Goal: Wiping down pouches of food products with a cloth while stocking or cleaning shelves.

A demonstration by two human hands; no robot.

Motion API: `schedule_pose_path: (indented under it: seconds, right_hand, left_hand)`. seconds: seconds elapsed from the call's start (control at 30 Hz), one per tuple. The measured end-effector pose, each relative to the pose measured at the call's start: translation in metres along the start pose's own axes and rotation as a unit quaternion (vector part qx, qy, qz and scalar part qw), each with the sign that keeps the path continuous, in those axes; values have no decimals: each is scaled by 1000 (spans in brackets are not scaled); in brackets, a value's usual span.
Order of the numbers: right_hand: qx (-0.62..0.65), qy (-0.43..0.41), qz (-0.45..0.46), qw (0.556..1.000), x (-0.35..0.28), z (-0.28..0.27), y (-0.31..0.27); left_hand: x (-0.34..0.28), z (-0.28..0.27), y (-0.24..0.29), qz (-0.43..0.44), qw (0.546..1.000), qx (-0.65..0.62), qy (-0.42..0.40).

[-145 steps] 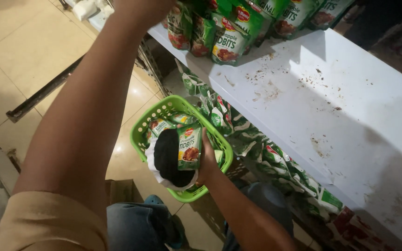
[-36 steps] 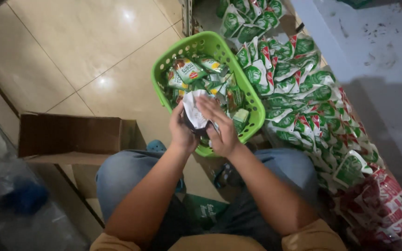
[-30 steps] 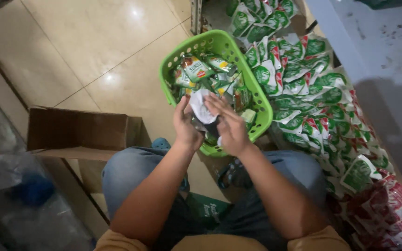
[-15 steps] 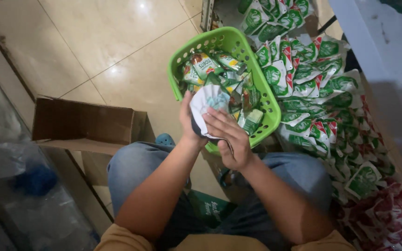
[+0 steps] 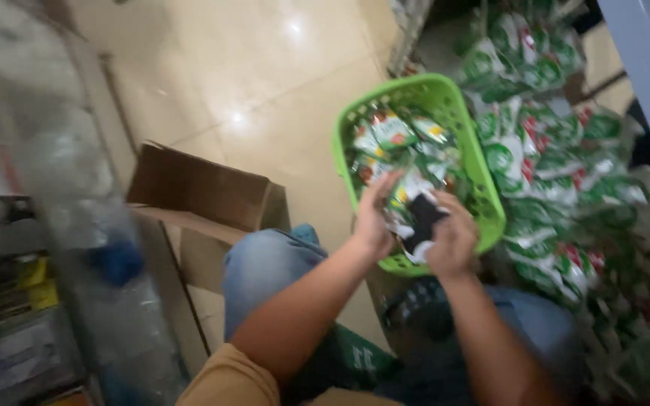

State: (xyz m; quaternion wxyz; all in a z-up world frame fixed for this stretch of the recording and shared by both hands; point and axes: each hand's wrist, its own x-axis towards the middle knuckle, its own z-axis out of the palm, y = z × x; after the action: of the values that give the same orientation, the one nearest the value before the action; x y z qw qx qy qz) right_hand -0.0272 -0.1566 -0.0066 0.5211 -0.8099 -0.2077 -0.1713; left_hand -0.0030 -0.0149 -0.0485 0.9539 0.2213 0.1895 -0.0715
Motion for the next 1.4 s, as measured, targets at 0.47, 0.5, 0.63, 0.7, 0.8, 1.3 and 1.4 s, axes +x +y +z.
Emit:
schedule_pose_path:
  seconds: [0.47,0.5,0.63,0.7,0.8,1.3,1.4]
  right_hand:
    - [-212,78,28,974,20,-14,-10]
    - [-205,72,24,976,14,-11,-9]
    - [-104,26,31,994,6,-1,-22]
    - [-90,26,7,996,8,-1,-25]
    - [-129,6,6,992,8,-8,-2]
    - [431,128,474,757,1,-11,57]
    - [482,35,485,729,-7,-8,60]
  left_hand:
    - [-28,30,-8,-124,982,50,-133]
    - [-24,23,-15,-116,984,49,-127]
    - [-9,9,-24,-39,990,48,-124]
    - [-9,14,-17,-23,993,31,-111]
    - [-15,23,-9,-88,990,58,-93]
    - [29,-12,-19,-29,983,-61,-168]
    - [18,25,19,-42,996,-68,-40]
